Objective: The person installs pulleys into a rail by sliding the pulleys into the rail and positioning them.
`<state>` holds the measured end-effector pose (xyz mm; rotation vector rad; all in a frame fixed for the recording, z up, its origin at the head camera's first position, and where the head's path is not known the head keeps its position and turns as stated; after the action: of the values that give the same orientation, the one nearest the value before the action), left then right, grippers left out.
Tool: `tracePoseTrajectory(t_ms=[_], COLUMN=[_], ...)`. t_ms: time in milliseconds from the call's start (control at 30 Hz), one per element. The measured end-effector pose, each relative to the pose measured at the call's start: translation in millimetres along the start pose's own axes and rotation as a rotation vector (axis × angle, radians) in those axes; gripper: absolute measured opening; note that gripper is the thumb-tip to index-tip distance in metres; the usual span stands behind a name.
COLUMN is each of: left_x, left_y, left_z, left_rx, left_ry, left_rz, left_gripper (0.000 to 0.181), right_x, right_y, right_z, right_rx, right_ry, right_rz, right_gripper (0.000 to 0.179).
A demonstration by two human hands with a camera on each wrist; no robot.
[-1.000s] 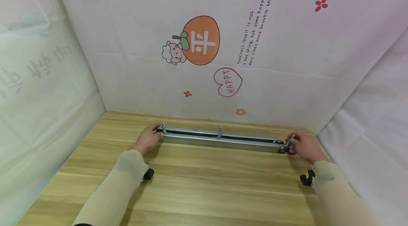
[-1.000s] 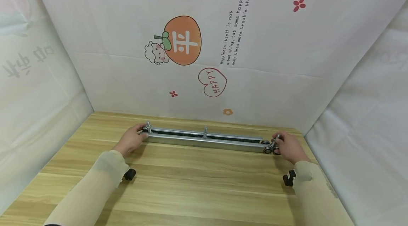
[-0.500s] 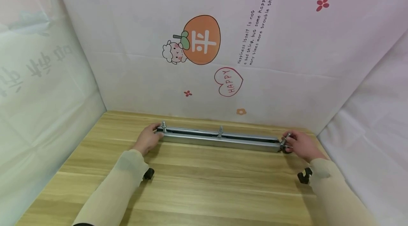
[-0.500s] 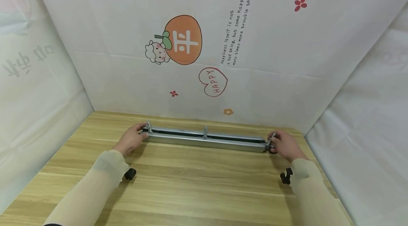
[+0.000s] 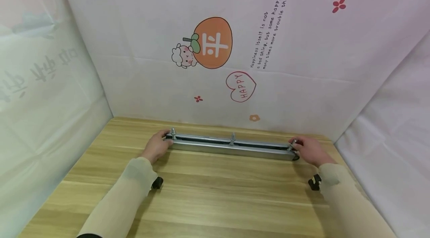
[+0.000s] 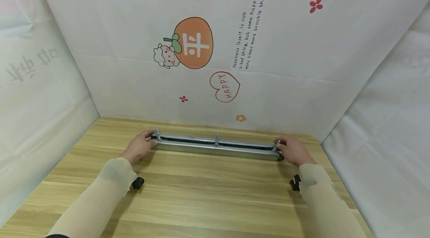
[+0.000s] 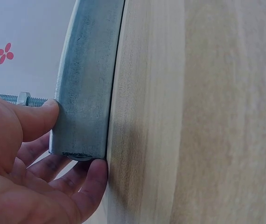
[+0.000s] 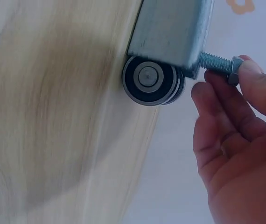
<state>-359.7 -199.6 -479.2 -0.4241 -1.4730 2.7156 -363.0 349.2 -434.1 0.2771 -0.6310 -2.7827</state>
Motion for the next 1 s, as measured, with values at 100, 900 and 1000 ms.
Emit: tracePoseTrajectory(t_ms=[100,900,1000], left_x=[0.2,3.1,3.7], left_y=[-0.9,-2.0,-0.1], left_z=[0.2,0.0,0.6], left_rx=[0.000,0.021,0.026], left_ry=[-0.002,-0.009,-0.010], left_rz=[0.001,-0.009,0.003], left_gripper=[0.055,0.055,0.055], right_x=[2.7,15.4,15.6], right_y=[4.0,9.9,8.4], right_z=[-2.7,-8.4,-8.8], right_rx=[-0.022,0.037,0.046], right_ry=[-0.010,0.024,0.035], right_rz=[0.026,0.038,0.033], right_gripper=[0.026,0.025,0.026])
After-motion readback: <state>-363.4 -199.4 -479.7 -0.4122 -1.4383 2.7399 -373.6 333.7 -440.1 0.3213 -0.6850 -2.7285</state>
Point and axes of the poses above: each hand's wrist, its own x-axis towards the middle knuckle, its own z-axis out of the back of the hand, y = z × x, the point moved 6 cm from there along x, towards the middle knuckle, and after that the axes turned 11 degrees about y, right-handed, at the moved point
